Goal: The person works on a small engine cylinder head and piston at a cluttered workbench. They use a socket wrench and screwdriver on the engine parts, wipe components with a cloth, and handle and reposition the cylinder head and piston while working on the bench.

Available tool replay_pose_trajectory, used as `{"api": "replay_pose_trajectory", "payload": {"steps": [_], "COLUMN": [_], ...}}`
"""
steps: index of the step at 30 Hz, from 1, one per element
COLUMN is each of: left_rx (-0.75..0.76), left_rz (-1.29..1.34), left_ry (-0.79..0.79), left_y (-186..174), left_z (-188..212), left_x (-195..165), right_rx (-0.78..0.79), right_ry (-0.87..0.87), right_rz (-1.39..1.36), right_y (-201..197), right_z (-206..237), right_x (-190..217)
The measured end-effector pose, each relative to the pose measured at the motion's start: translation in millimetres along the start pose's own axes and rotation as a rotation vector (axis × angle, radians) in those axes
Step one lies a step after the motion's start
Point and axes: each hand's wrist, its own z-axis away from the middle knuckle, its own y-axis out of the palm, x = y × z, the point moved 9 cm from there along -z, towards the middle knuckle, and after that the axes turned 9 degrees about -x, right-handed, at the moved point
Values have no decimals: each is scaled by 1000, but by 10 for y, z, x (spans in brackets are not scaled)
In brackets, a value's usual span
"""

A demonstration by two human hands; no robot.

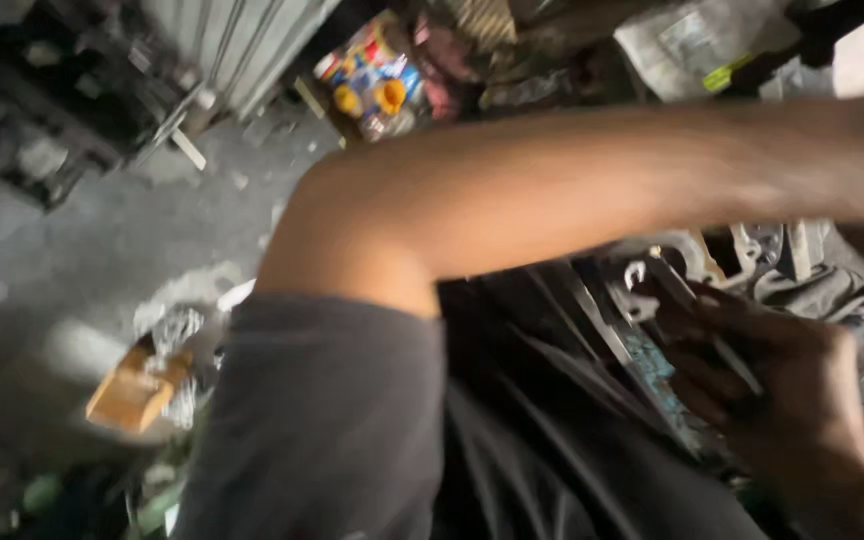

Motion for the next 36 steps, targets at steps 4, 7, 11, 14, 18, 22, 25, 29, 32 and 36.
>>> {"api": "replay_pose_trajectory", "payload": {"steps": [4, 7, 11, 14, 18, 22, 25, 29, 32, 36], "left_rx": [84, -535, -421, -159, -474, -70, -1028, -1100, -1052, -1027], "left_rz": [-10, 166, -276, -143, -138, 103, 237, 28, 133, 88], "left_ry": [168, 293, -197, -349, -319, -759, -238, -100, 129, 354], "left_y": [319, -948, -1280, -507, -509, -368, -915, -315, -423, -1362], "left_z": [-215, 547, 1589, 1935, 2408, 3088, 3279, 3253, 3105, 2326], "left_x": [-291, -557, -653, -831, -937, -523, -683, -453, -285, -175], "right_rx": [117, 417, -482, -678, -413, -61, 75, 102, 126, 126], "right_ry": [94, -248, -433, -832, -1317, -687, -476, -285, -165, 20], "right_rz": [-930, -1122, -516, -57, 945, 1370, 1407, 1395, 1270, 549], "right_y": [50, -153, -1127, -1136, -325, -28, 86, 225, 275, 239], "right_z": [85, 342, 609, 907, 883, 264, 121, -76, -189, -163], "right_x": [-268, -218, -540, -73, 557, 403, 334, 245, 205, 167]}}
